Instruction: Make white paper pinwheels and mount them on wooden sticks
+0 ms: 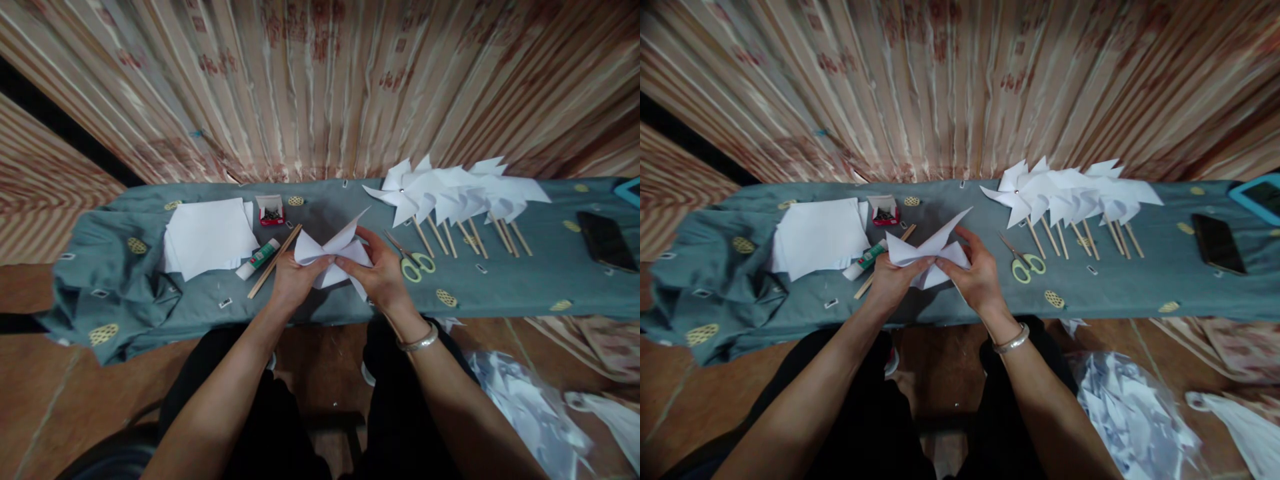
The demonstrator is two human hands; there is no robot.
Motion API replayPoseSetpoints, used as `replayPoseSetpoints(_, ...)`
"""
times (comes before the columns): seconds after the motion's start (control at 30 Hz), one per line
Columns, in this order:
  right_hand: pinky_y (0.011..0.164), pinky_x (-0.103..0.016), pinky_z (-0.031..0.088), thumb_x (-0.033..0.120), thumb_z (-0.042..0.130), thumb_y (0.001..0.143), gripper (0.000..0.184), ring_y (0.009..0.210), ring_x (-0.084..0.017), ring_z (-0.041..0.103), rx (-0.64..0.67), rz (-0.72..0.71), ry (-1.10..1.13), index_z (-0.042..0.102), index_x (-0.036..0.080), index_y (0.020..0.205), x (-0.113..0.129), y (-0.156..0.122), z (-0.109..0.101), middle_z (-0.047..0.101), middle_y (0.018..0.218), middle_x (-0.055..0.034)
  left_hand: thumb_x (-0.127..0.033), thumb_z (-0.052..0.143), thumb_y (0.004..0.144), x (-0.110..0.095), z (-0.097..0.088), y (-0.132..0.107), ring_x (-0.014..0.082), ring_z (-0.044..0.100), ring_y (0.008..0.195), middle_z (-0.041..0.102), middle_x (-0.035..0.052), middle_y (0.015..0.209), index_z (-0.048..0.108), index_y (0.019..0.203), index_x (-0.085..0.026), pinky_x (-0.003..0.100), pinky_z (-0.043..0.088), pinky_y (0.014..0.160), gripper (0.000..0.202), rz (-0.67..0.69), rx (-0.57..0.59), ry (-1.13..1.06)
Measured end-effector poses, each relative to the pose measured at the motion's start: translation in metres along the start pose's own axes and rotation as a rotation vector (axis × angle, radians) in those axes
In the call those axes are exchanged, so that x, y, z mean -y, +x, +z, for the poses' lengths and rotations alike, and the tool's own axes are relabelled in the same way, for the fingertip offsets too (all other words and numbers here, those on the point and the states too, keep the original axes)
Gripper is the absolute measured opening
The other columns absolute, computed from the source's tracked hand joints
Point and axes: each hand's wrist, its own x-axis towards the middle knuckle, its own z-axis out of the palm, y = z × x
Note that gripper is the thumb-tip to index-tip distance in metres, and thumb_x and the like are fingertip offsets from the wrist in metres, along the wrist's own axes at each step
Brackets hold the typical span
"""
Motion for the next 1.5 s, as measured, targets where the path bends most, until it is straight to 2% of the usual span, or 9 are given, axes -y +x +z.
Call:
replayPoseSetpoints(0.13,0.072,-0.04,0.061,0.05,0.082,0.062,0.069,0.078,-0.025,0.07,0.0,-0.008,-0.005,0.057,0.023,0.12,-0.001,0.001,0.0,0.072,0.088,-0.0042,-0.036,0.084,0.056,0.0,-0.001,0.0,0.0147,0.059,0.056,0.066,0.0018,0.058,0.068,0.062,-0.013,0.024,0.048,0.053,0.029,0.009,-0.009,0.038)
replayPoseSetpoints(0.27,0.073,-0.041,0.06,0.051,0.083,0.06,0.068,0.077,-0.024,0.07,-0.01,0.014,0.009,0.058,0.022,0.116,-0.002,0.002,0.001,0.072,0.088,-0.0044,-0.036,0.082,0.058,-0.003,-0.001,0.0,0.014,0.058,0.055,0.066,0.0019,0.058,0.068,0.061,-0.012,0.024,0.047,0.051,0.028,0.027,0.022,0.052)
replayPoseSetpoints(0.57,0.074,-0.039,0.06,0.048,0.082,0.061,0.064,0.084,-0.024,0.071,-0.002,0.011,0.016,0.058,0.021,0.113,-0.003,0.003,0.001,0.074,0.093,-0.0047,-0.033,0.078,0.063,-0.002,-0.001,0.0,0.0193,0.066,0.063,0.074,0.0043,0.068,0.073,0.066,-0.014,0.027,0.053,0.058,0.019,0.067,0.037,0.095)
replayPoseSetpoints(0.9,0.071,-0.039,0.058,0.042,0.08,0.062,0.059,0.078,-0.024,0.07,-0.013,-0.001,0.008,0.058,0.02,0.113,-0.002,0.003,0.003,0.074,0.088,-0.0048,-0.029,0.078,0.061,-0.003,-0.001,0.0,0.0198,0.066,0.064,0.072,0.0042,0.066,0.071,0.065,-0.015,0.028,0.054,0.059,0.016,0.077,0.005,0.111)
replayPoseSetpoints(1.27,0.069,-0.038,0.057,0.038,0.078,0.064,0.051,0.074,-0.024,0.068,-0.014,-0.021,-0.054,0.06,0.021,0.108,-0.003,0.002,0.002,0.073,0.084,-0.0037,-0.029,0.077,0.06,0.002,0.001,-0.001,0.0193,0.065,0.064,0.071,0.003,0.065,0.071,0.067,-0.016,0.028,0.052,0.059,0.016,0.101,0.054,0.065)
replayPoseSetpoints(1.5,0.069,-0.038,0.057,0.035,0.077,0.063,0.051,0.074,-0.024,0.069,-0.05,-0.013,-0.059,0.061,0.018,0.108,-0.005,0.0,0.002,0.073,0.083,-0.0047,-0.032,0.077,0.059,0.005,0.0,-0.002,0.0168,0.063,0.062,0.071,0.0019,0.065,0.073,0.068,-0.013,0.026,0.05,0.059,0.022,0.029,0.105,0.012)
